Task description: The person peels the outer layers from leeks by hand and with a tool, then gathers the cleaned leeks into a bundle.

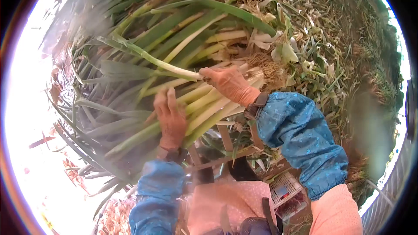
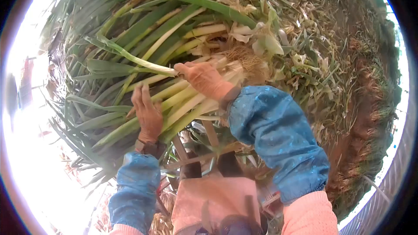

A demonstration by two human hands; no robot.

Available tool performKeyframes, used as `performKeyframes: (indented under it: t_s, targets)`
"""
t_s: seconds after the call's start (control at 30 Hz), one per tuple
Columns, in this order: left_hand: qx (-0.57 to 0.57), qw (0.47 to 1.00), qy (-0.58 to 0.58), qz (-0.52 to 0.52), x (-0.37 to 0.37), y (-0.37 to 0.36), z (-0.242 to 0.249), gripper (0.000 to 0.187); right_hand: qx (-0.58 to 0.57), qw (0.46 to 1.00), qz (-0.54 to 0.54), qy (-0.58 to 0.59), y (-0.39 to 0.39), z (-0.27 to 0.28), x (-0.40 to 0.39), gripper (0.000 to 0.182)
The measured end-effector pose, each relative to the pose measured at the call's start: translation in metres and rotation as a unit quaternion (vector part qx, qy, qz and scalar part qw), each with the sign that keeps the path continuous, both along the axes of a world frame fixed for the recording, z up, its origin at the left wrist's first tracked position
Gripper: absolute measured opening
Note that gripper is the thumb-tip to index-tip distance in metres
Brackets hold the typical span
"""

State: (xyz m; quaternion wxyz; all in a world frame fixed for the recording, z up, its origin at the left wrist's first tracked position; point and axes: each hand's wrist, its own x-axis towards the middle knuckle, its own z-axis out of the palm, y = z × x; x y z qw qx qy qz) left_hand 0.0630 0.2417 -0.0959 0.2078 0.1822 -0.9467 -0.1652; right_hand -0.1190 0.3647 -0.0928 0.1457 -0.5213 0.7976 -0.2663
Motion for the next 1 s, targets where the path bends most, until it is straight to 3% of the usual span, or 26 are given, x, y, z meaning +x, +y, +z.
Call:
performKeyframes:
  t_s: [0.1, 0.2, 0.23, 0.37, 0.5, 0.6, 0.63, 0.83, 1.0]
  targets:
    - [-0.117, 0.99, -0.075, 0.008, -0.025, -0.018, 0.02, 0.054, -0.131, 0.989, 0.016, 0.059, 0.005, -0.012, 0.001, 0.022]
    - [-0.171, 0.977, -0.127, -0.017, -0.039, -0.037, 0.014, 0.051, -0.117, 0.993, -0.013, -0.029, 0.014, -0.002, 0.001, 0.027]
    - [-0.168, 0.979, -0.11, -0.029, -0.043, -0.039, 0.014, 0.039, -0.113, 0.993, -0.018, -0.043, 0.015, 0.002, 0.0, 0.027]
    - [-0.224, 0.971, -0.062, -0.049, -0.059, -0.044, 0.037, 0.027, -0.119, 0.988, -0.029, -0.089, 0.017, 0.021, 0.002, 0.028]
    - [-0.162, 0.974, -0.071, -0.144, -0.074, -0.061, 0.048, 0.022, -0.114, 0.993, -0.024, 0.005, 0.018, 0.048, -0.003, 0.028]
    - [-0.058, 0.963, -0.183, -0.188, -0.078, -0.051, 0.068, 0.021, -0.18, 0.978, -0.037, 0.1, 0.02, 0.054, -0.012, 0.026]
    - [-0.032, 0.967, -0.139, -0.212, -0.08, -0.045, 0.073, 0.019, -0.171, 0.977, -0.049, 0.114, 0.023, 0.057, -0.015, 0.023]
    - [0.139, 0.955, -0.162, -0.207, -0.089, -0.016, 0.096, 0.018, -0.078, 0.983, 0.018, 0.164, 0.053, 0.073, -0.029, 0.011]
    - [0.207, 0.929, -0.215, -0.217, -0.083, 0.007, 0.097, 0.015, -0.086, 0.977, 0.073, 0.178, 0.084, 0.065, -0.024, 0.006]
